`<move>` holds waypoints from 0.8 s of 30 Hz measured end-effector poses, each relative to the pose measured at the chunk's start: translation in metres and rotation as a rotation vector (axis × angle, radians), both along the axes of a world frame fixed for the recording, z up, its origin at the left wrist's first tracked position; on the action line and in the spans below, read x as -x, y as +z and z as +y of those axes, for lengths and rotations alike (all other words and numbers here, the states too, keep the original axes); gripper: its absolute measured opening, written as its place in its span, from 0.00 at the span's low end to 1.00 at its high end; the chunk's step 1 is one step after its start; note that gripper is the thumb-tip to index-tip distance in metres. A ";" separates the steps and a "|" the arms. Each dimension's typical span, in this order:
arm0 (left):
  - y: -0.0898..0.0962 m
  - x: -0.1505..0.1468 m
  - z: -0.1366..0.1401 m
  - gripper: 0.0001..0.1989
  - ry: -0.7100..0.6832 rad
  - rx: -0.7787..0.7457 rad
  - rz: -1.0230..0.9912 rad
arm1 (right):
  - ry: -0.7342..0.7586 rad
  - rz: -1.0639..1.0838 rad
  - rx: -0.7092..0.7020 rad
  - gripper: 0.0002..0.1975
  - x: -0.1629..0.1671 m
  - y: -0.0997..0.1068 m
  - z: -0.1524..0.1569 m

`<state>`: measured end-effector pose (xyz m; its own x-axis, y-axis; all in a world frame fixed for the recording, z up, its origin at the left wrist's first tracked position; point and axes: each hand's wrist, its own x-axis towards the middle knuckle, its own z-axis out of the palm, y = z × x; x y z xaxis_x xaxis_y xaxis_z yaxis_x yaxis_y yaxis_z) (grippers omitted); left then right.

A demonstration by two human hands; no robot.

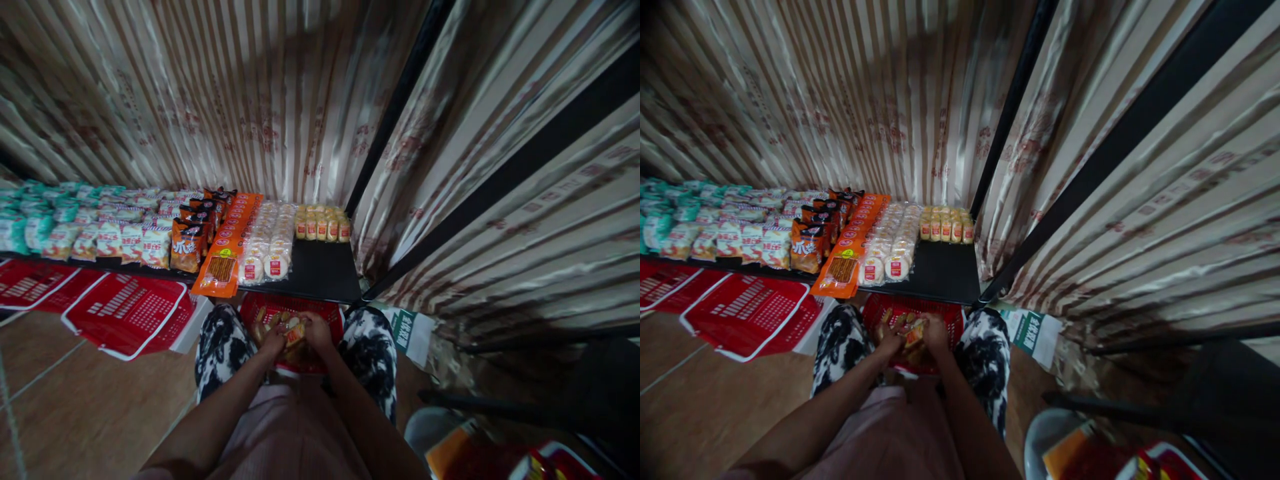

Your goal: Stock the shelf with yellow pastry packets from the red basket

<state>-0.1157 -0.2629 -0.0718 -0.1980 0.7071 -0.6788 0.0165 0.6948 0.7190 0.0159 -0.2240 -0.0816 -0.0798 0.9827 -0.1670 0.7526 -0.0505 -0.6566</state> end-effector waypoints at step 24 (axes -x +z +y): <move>0.035 -0.010 0.004 0.14 0.113 -0.145 -0.269 | -0.262 0.242 -0.145 0.20 0.000 0.050 0.005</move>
